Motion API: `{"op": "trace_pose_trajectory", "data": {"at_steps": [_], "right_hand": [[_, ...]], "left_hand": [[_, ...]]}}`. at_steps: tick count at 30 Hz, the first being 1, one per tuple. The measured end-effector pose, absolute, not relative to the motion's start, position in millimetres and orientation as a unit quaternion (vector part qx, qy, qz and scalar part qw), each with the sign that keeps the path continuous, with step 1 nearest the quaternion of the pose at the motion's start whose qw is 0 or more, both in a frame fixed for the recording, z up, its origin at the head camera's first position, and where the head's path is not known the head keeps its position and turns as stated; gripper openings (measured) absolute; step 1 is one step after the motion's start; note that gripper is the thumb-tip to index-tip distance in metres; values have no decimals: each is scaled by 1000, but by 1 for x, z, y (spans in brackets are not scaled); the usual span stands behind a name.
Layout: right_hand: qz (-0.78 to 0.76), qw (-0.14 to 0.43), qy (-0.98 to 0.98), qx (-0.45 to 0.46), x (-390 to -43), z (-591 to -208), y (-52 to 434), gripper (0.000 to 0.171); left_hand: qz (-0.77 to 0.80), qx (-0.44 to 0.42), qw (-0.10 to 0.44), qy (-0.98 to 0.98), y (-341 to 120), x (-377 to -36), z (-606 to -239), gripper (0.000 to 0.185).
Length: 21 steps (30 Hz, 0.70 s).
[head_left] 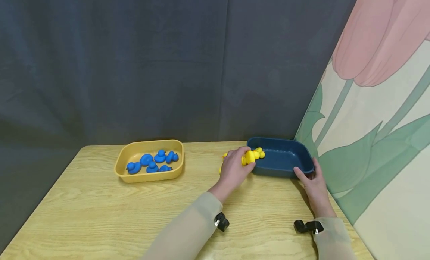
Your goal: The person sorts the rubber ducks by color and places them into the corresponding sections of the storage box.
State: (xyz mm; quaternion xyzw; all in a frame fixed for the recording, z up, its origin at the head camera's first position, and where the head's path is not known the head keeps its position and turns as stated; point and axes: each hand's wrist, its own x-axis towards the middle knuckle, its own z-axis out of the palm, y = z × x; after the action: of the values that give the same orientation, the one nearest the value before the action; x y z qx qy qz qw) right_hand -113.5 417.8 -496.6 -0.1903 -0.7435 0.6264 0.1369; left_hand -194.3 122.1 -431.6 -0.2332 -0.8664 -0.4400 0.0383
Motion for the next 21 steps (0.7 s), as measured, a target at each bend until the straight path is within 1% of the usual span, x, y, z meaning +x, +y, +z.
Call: {"op": "trace_pose_trajectory", "data": {"at_steps": [13,21], "right_hand": [[630,138,-741,-188,-113,-496,416,105],[622,136,-747,-191,-113,-496,417,105]], "left_hand": [[-427,-236,31,-872,150,-200,-438,55],[-409,-253,22,-877,151,-204,-443,57]]}}
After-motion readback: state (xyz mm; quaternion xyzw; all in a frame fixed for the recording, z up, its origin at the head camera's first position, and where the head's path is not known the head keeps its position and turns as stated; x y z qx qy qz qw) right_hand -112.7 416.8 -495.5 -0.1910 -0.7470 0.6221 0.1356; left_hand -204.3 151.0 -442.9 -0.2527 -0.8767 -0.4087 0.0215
